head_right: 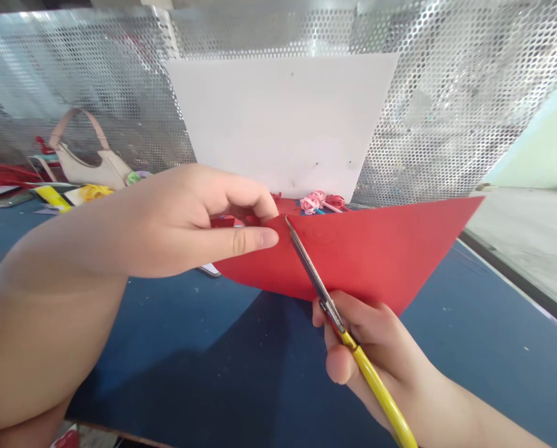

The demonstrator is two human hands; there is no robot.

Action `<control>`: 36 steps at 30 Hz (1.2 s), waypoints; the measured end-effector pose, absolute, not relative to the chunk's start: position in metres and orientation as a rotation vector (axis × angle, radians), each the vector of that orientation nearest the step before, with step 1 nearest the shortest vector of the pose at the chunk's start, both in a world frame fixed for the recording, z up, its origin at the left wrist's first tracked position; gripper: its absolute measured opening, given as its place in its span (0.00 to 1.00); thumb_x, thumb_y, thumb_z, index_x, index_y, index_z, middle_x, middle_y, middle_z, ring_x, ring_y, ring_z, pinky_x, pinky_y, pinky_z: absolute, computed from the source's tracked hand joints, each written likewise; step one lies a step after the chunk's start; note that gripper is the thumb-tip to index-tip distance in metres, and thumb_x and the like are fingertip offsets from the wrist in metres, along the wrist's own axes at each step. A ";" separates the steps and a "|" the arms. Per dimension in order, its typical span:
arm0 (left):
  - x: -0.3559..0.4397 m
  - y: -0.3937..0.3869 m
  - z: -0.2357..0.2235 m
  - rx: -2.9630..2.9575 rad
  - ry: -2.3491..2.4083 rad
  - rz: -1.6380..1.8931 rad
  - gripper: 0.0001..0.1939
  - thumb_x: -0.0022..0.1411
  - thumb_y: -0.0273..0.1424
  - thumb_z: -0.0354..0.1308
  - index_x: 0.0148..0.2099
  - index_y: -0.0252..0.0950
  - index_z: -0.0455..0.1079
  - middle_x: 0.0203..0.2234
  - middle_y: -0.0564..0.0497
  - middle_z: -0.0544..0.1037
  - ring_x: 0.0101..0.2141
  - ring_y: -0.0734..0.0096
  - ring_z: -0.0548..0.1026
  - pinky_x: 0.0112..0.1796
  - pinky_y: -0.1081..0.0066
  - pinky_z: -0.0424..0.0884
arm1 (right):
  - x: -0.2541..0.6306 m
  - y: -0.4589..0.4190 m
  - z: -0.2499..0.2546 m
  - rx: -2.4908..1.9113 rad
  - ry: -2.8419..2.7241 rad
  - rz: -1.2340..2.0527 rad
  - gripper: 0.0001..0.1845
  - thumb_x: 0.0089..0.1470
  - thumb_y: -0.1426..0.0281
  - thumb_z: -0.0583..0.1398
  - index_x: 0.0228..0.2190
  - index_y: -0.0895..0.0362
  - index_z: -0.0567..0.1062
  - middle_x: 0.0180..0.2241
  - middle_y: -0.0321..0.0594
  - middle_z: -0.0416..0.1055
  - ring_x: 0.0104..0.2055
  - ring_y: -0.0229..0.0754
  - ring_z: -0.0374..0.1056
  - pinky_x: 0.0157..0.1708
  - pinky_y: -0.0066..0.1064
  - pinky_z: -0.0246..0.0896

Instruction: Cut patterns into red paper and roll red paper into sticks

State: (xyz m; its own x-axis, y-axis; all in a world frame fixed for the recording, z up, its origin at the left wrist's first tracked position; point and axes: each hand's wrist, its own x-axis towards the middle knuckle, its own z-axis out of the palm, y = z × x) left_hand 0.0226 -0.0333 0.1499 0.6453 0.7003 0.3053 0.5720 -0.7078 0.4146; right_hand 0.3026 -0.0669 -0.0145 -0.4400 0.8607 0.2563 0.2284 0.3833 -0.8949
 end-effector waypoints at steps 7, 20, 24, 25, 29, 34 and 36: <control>0.025 -0.035 0.149 2.634 1.041 0.743 0.10 0.73 0.37 0.58 0.41 0.42 0.78 0.24 0.56 0.76 0.23 0.74 0.70 0.29 0.70 0.65 | 0.305 -0.069 -0.011 -0.892 -1.896 1.070 0.36 0.57 0.30 0.55 0.45 0.47 0.76 0.21 0.29 0.62 0.18 0.35 0.55 0.15 0.26 0.58; 0.029 -0.057 0.148 2.644 1.025 1.179 0.05 0.71 0.33 0.62 0.40 0.41 0.77 0.33 0.54 0.84 0.31 0.72 0.79 0.35 0.70 0.74 | 0.300 -0.076 0.001 -0.869 -1.829 1.174 0.42 0.49 0.26 0.58 0.45 0.47 0.77 0.20 0.28 0.60 0.19 0.36 0.52 0.18 0.30 0.54; 0.025 -0.059 0.150 2.566 1.018 1.205 0.07 0.71 0.36 0.62 0.40 0.41 0.79 0.31 0.55 0.83 0.29 0.73 0.77 0.36 0.70 0.77 | 0.302 -0.077 0.000 -0.880 -1.857 1.151 0.43 0.50 0.25 0.54 0.49 0.46 0.76 0.22 0.28 0.62 0.19 0.36 0.52 0.19 0.30 0.56; 0.024 -0.059 0.151 2.545 1.016 1.192 0.08 0.71 0.37 0.62 0.40 0.41 0.79 0.30 0.55 0.83 0.29 0.73 0.77 0.36 0.70 0.77 | 0.302 -0.077 0.000 -0.883 -1.866 1.142 0.44 0.50 0.25 0.54 0.49 0.46 0.76 0.22 0.28 0.63 0.20 0.37 0.52 0.19 0.30 0.57; 0.023 -0.059 0.150 2.426 1.004 1.165 0.06 0.70 0.34 0.63 0.39 0.41 0.79 0.28 0.56 0.82 0.29 0.74 0.78 0.35 0.72 0.77 | 0.299 -0.078 0.003 -0.855 -1.894 1.099 0.41 0.55 0.28 0.55 0.50 0.46 0.75 0.23 0.29 0.62 0.21 0.37 0.53 0.20 0.31 0.55; 0.029 -0.061 0.145 2.332 0.985 1.222 0.04 0.69 0.36 0.63 0.42 0.42 0.77 0.31 0.54 0.84 0.29 0.72 0.79 0.32 0.70 0.77 | 0.296 -0.078 0.008 -0.788 -1.918 0.980 0.32 0.64 0.36 0.55 0.52 0.48 0.75 0.25 0.31 0.63 0.23 0.38 0.55 0.21 0.31 0.54; 0.032 -0.062 0.143 2.323 0.995 1.275 0.03 0.68 0.34 0.64 0.43 0.42 0.76 0.33 0.54 0.85 0.30 0.71 0.80 0.33 0.69 0.78 | 0.295 -0.078 0.011 -0.782 -1.923 0.965 0.32 0.64 0.37 0.56 0.51 0.48 0.76 0.25 0.32 0.62 0.23 0.38 0.54 0.21 0.31 0.53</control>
State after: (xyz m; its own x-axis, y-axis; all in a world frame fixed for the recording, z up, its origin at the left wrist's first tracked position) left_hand 0.0324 -0.0625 0.1434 0.3627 0.7009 0.6141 0.4255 -0.7108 0.5600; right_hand 0.2945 -0.0780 0.0107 -0.4645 0.7931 0.3941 0.1582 0.5121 -0.8442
